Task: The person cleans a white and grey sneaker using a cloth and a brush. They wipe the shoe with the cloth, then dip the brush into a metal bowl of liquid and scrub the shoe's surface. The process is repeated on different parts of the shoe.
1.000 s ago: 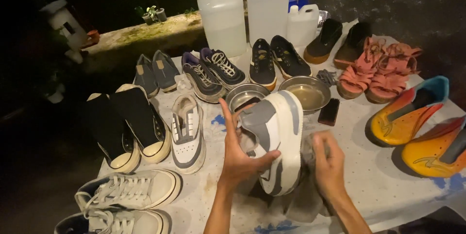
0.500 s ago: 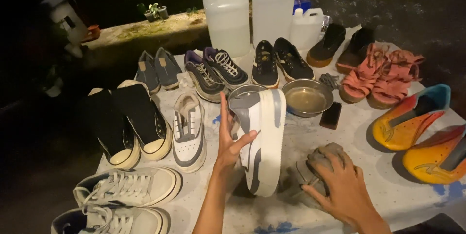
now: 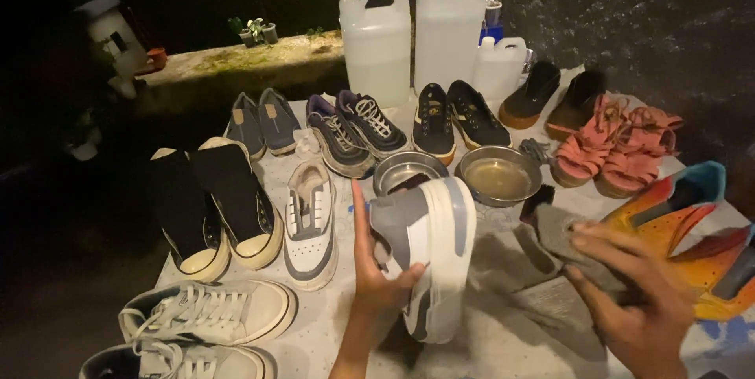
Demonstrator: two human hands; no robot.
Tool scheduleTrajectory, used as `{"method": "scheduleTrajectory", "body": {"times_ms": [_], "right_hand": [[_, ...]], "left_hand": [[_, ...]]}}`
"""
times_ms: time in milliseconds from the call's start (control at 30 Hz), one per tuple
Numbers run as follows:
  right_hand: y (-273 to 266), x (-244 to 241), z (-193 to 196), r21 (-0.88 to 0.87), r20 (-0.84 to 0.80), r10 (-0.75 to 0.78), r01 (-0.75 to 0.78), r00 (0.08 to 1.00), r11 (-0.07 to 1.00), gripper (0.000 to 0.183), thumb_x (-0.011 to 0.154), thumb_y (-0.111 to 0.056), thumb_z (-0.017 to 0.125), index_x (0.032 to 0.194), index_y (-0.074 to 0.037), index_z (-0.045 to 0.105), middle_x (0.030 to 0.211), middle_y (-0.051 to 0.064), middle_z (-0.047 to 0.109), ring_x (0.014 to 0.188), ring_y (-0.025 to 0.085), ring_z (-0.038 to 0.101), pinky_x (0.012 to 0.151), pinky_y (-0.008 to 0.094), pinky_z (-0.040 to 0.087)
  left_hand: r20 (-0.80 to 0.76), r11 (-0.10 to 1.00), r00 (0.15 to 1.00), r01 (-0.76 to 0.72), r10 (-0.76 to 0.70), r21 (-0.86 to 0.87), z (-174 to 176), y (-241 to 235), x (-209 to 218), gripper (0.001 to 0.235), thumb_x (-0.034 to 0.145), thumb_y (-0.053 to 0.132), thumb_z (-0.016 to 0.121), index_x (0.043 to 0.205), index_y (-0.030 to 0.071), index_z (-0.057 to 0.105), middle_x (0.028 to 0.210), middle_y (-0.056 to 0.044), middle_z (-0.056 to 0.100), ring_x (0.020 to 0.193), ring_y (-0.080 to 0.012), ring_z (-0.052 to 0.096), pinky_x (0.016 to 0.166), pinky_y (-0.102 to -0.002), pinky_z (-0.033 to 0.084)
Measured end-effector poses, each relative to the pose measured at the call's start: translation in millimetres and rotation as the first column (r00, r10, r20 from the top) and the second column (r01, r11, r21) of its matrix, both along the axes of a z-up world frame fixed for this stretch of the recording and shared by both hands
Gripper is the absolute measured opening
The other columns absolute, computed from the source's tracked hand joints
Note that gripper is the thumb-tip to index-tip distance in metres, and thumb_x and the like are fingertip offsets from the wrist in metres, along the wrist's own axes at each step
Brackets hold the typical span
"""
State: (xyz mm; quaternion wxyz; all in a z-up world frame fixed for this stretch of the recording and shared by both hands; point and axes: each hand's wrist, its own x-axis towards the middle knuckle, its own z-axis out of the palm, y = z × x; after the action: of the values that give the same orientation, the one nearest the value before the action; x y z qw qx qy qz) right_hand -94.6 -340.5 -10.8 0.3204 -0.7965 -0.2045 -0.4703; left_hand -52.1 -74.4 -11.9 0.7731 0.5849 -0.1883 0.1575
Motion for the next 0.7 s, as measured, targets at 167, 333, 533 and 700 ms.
{"method": "scheduleTrajectory", "body": {"times_ms": [167,333,533,700], "right_hand": [[31.0,7.8,64.1,-0.288,0.062,0.102,-0.080,0.993,0.954,0.040,0.082,-0.008,0.076,0.121,-0.005,0.067,0.127,0.019,0.068,0.120,0.035,0.067,0.112,0.051,0.054],[62.5,35.2,77.0,-0.483,0.017,0.074,-0.057,0.997,0.874,0.040,0.085,-0.023,0.076,0.124,-0.019,0.071,0.125,0.004,0.074,0.125,0.028,0.064,0.091,0.043,0.049],[79.5,14.5,68.7,-0.591,0.119,-0.039,0.102,0.992,0.800,0.034,0.089,-0.016,0.073,0.123,-0.015,0.071,0.122,0.006,0.071,0.089,0.023,0.065,0.074,0.035,0.057],[85.8,3.6,67.1,-0.707,-0.009,-0.350,0.242,0.937,0.665,0.056,0.088,-0.007,0.058,0.140,-0.027,0.055,0.145,-0.016,0.057,0.082,0.025,0.057,0.028,0.038,0.057]], "left_hand": [[0.074,0.999,0.997,-0.024,0.022,0.024,-3.0,-4.4,-6.4,0.132,0.074,0.063,0.081,0.164,0.015,-0.003,0.151,-0.022,0.053,0.137,-0.0305,0.055,0.115,-0.041,0.039],[0.154,0.999,0.988,0.005,0.003,-0.052,-10.5,-10.0,-4.7,0.135,0.074,0.051,0.086,0.164,0.008,-0.004,0.144,-0.020,0.056,0.129,-0.0281,0.058,0.112,-0.036,0.041],[0.112,0.999,0.993,-0.037,0.036,0.002,-13.5,-6.4,-14.6,0.126,0.073,0.019,0.080,0.164,0.010,-0.008,0.146,-0.020,0.055,0.132,-0.0287,0.057,0.112,-0.036,0.042],[0.313,0.985,0.944,-0.140,0.101,0.104,-25.6,-7.3,-10.1,0.126,0.074,0.020,0.080,0.160,-0.002,-0.009,0.141,-0.026,0.055,0.130,-0.0332,0.060,0.112,-0.037,0.045]]}}
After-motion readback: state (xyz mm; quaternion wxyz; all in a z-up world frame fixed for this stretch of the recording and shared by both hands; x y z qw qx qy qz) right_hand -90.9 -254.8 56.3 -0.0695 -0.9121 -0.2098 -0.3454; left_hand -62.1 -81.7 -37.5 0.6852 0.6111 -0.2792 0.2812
